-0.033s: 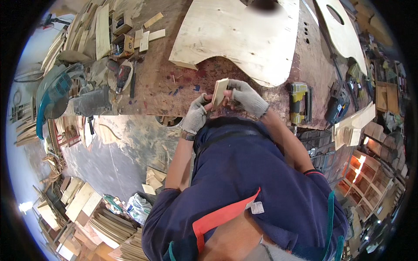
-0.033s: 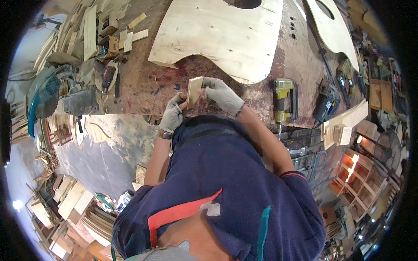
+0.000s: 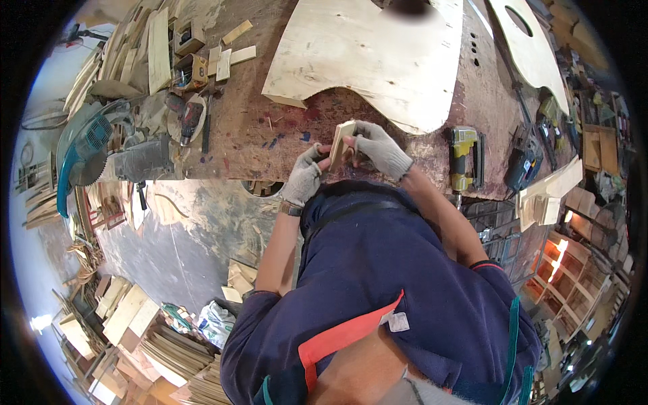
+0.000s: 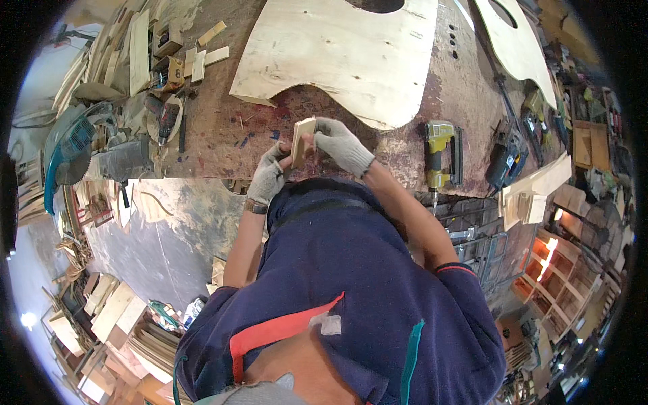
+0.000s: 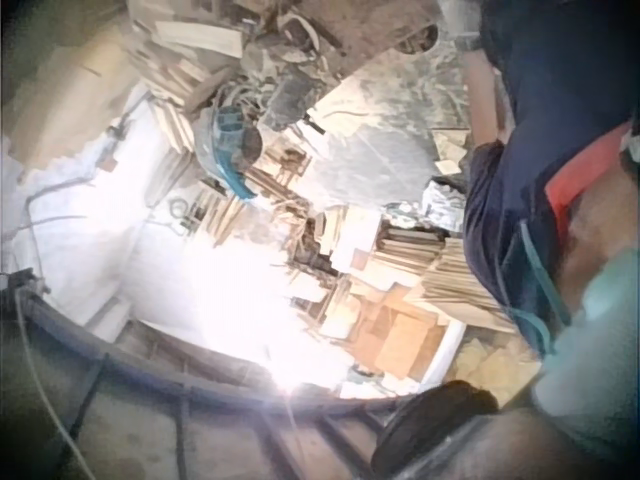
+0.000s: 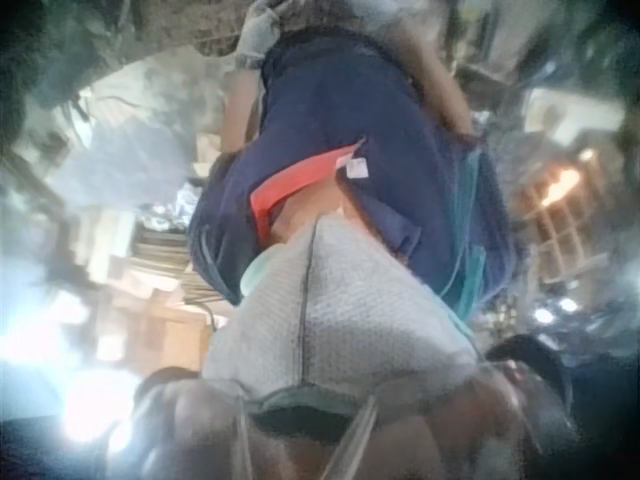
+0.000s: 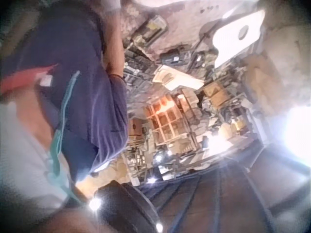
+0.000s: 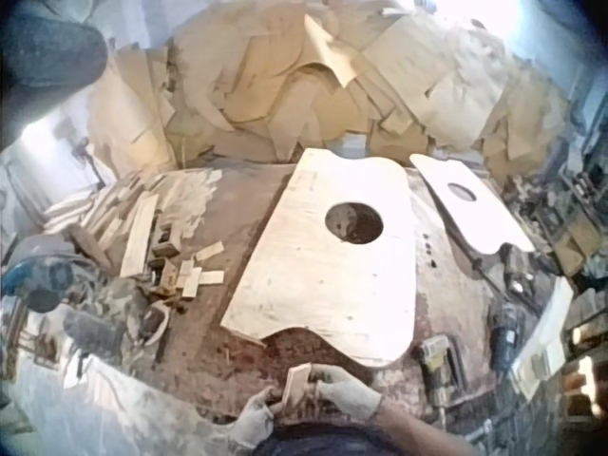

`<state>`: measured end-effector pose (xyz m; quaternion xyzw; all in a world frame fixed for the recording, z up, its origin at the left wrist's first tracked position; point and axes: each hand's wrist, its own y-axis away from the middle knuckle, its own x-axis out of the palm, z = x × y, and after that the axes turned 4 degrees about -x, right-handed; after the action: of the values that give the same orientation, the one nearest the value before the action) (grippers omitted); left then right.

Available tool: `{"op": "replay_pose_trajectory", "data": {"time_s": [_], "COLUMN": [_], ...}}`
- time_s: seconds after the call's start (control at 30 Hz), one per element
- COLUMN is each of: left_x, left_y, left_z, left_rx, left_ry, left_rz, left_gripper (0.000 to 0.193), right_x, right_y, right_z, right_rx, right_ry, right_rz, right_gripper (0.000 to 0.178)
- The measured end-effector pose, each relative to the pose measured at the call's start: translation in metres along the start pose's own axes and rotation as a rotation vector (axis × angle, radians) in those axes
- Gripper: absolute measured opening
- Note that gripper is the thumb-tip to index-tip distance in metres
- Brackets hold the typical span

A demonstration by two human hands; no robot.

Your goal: The person assembles small wooden pieces onto a larger curved wooden panel using a pneumatic nail gun. They repeatedly pick up small blocks, position them along the panel's edge, and fasten them in place. The work occurs at a cluttered workbench in a woodworking shop.

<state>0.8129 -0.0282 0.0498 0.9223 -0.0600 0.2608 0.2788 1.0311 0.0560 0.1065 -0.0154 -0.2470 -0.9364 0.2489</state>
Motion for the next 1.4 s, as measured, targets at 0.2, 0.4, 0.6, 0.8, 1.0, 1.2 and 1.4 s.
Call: {"op": "replay_pose_trajectory", "data": {"time_s": [0.2, 0.4, 0.6, 0.8, 1.0, 1.2, 1.4], "left_x": [-0.029, -0.085, -0.097, -0.09, -0.089, -0.076, -0.083], "left_y": [-0.056, -0.137, -0.146, -0.145, -0.139, -0.135, -0.139], "left_z": [-0.055, -0.064, -0.065, -0.072, -0.071, -0.073, -0.069], "left_rx": [0.575, 0.675, 0.68, 0.794, 0.696, 0.722, 0.832], "left_ry": [-1.31, -1.334, -1.292, -1.405, -1.371, -1.314, -1.296], "left_rz": [-0.653, -0.643, -0.515, -0.551, -0.615, -0.617, -0.631], "left_gripper": [0.099, 0.13, 0.114, 0.11, 0.114, 0.111, 0.111], "right_x": [-0.006, -0.003, 0.006, 0.01, 0.007, 0.003, 0.005], "right_y": [-0.082, -0.147, -0.145, -0.167, -0.159, -0.156, -0.153], "right_z": [-0.04, -0.071, -0.043, -0.067, -0.053, -0.055, -0.05], "right_rx": [-0.209, -0.264, -0.191, -0.338, -0.295, -0.271, -0.312], "right_ry": [0.608, 0.639, 0.629, 0.598, 0.562, 0.6, 0.63], "right_rz": [-0.276, -0.416, -0.265, -0.303, -0.183, -0.185, -0.144], "right_gripper": [0.058, 0.073, 0.067, 0.053, 0.053, 0.061, 0.061]}}
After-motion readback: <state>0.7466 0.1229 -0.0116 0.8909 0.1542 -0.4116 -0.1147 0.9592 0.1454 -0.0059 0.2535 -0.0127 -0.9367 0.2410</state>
